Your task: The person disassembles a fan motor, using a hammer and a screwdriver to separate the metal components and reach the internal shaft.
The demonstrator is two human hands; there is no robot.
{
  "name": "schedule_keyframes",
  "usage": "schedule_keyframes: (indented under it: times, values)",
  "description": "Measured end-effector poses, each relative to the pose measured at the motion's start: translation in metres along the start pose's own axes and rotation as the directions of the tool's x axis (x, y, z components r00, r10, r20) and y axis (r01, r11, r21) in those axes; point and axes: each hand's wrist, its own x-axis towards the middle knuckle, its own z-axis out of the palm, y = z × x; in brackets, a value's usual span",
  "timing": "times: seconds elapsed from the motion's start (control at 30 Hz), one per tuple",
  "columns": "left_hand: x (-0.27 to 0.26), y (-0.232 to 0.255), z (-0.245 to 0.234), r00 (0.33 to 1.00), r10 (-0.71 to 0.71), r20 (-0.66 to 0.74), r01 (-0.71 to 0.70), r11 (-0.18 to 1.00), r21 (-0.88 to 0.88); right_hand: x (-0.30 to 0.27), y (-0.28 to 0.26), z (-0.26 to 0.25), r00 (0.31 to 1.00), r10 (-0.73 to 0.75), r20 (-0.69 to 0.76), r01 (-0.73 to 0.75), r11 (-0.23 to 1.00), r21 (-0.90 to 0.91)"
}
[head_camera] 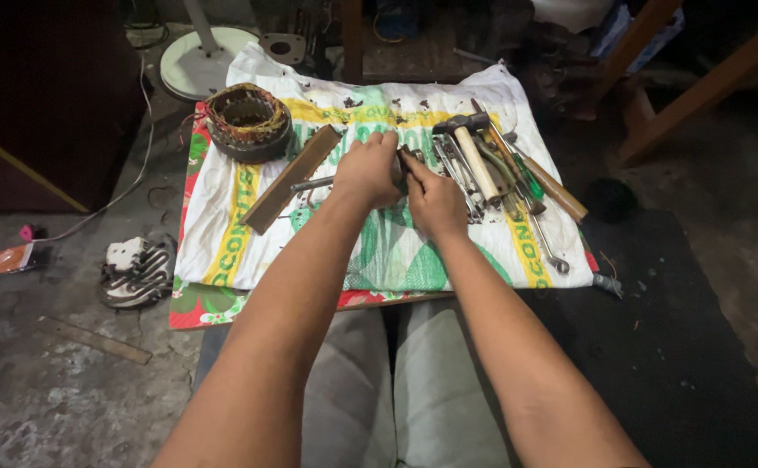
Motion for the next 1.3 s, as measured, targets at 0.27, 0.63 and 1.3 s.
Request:
schedule_keyframes:
  times: [0.27,0.63,1.3]
  values:
    - [-0.001,0.000,0.001,1.000,0.006,-0.020,-0.006,1.000,0.000,-0.001,0.003,0.003,0.999,0.036,-0.013,-0.037,0.999,-0.035]
    - [-0.001,-0.007,0.005,0.996,0.066,-0.064,-0.066,0.998,-0.003,0.001,0.002,0.006,1.000,0.023,0.017,-0.023,0.999,-0.042]
    - [-0.001,-0.002,-0.004,0.999,0.021,0.028,-0.020,0.999,-0.029,-0.001,-0.001,0.003,0.999,0.046,0.005,-0.046,0.998,-0.042]
